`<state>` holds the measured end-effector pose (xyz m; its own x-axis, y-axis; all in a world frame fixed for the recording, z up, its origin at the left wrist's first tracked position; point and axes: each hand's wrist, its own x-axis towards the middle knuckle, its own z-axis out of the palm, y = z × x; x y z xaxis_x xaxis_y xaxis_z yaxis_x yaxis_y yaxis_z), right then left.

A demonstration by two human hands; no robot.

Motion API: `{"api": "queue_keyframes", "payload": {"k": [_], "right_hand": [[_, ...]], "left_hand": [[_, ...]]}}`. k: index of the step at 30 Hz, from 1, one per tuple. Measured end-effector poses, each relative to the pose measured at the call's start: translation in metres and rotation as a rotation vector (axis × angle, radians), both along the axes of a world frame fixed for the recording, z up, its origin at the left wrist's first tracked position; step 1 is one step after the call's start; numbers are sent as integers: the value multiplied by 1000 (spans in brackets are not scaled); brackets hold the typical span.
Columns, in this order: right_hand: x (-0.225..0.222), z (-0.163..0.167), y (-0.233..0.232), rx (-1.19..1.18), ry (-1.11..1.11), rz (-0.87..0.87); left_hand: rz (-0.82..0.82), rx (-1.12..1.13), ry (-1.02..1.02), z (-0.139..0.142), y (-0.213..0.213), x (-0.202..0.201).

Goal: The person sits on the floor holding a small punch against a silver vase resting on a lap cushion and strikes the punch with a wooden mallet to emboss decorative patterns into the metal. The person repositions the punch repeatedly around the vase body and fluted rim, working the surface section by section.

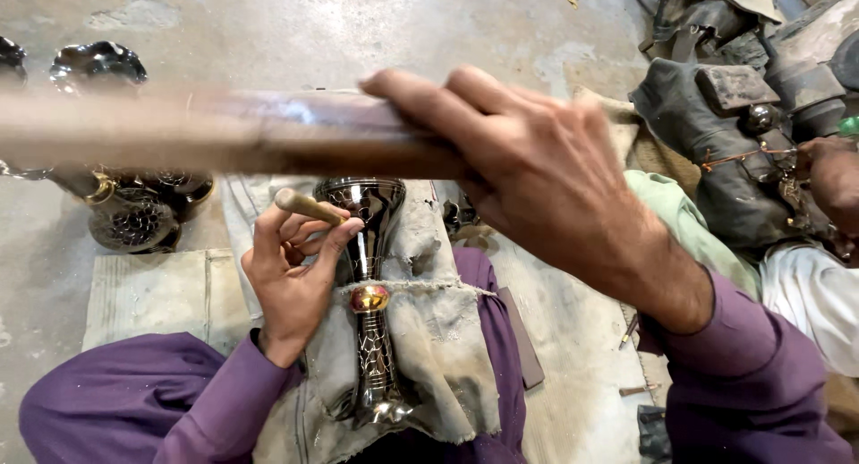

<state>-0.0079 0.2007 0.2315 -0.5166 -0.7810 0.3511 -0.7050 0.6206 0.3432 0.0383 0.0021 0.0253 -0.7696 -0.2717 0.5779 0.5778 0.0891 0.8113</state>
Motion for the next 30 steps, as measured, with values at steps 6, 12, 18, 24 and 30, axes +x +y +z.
{"api": "queue_keyframes", "payload": {"k": [6,12,18,24,30], "right_hand": [[-27,-3,68,47,73,-91],[-58,-27,131,193,-66,-258],[-73,-20,142,16,70,-133],[-62,-4,140,-31,89,-23],[-62,-16,138,-176,-134,70]], "left_hand": [[-14,-143,-28,15,35,-24],[21,-187,15,10,86,-40],[40,-206,10,10,96,-61],[55,-233,19,11,102,-66],[38,-273,57,10,95,-58]]}}
